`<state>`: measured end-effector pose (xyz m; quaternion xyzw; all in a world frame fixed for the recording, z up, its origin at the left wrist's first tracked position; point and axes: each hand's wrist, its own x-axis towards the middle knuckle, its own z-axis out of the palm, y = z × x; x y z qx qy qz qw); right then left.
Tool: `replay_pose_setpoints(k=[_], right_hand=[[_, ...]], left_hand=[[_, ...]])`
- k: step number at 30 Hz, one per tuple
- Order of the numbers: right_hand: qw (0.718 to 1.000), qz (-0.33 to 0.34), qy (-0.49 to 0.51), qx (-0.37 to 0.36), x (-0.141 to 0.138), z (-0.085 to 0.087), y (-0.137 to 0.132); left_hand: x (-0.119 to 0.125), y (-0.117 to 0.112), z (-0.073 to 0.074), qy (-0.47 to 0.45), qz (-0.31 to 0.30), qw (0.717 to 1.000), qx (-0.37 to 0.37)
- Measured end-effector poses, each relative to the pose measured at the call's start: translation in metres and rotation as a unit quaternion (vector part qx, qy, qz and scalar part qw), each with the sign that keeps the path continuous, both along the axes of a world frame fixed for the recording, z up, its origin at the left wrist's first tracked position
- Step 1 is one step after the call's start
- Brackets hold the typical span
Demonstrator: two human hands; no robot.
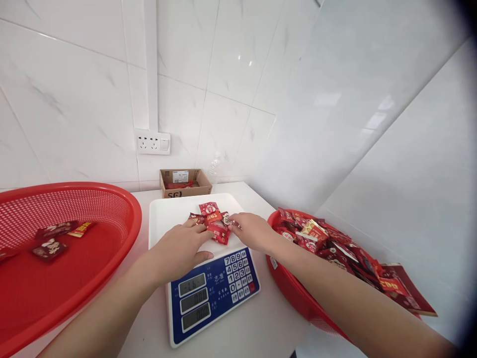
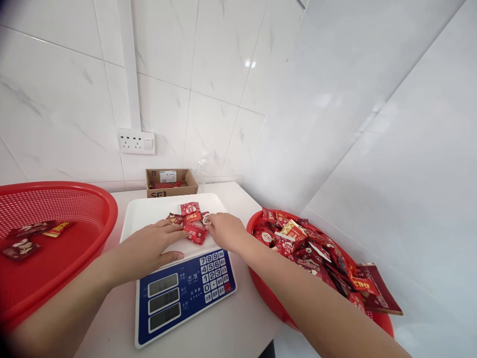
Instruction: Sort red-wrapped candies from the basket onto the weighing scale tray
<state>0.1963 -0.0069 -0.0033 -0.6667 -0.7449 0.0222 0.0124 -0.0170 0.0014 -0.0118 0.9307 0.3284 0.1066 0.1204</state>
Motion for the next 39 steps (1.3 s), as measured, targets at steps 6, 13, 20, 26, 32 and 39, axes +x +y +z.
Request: replay_pose_setpoints(k=[6, 13, 20, 26, 32, 39], right_hand=[[0.998, 0.058, 0.033, -0.003, -0.006, -0.004, -0.004], [0.999, 0.041, 0.008, -0.014, -0.015, -0.005, -0.009], [0.999, -0.005, -0.029, -0.013, -0.016, -0.002, -0.008], [0.999, 0.033, -0.009, -0.015, -0.015, -0.005, -0.010], [0.997, 0.072, 0.015, -0.021, -0.019, -0.005, -0.017], [0.998, 0.067, 0.012, -0.005, -0.018, -0.009, -0.013]], left_hand=[[-0.002, -0.002, 0.005, 0.022, 0.063, 0.998, -0.022], [-0.001, -0.005, 0.007, 0.034, 0.070, 0.997, -0.023], [-0.002, -0.004, 0.008, 0.061, 0.091, 0.994, -0.018], [0.000, -0.004, 0.008, 0.071, 0.092, 0.993, -0.008], [0.003, -0.002, 0.004, 0.077, 0.102, 0.992, 0.004], [0.001, -0.002, 0.004, 0.076, 0.099, 0.992, 0.001]])
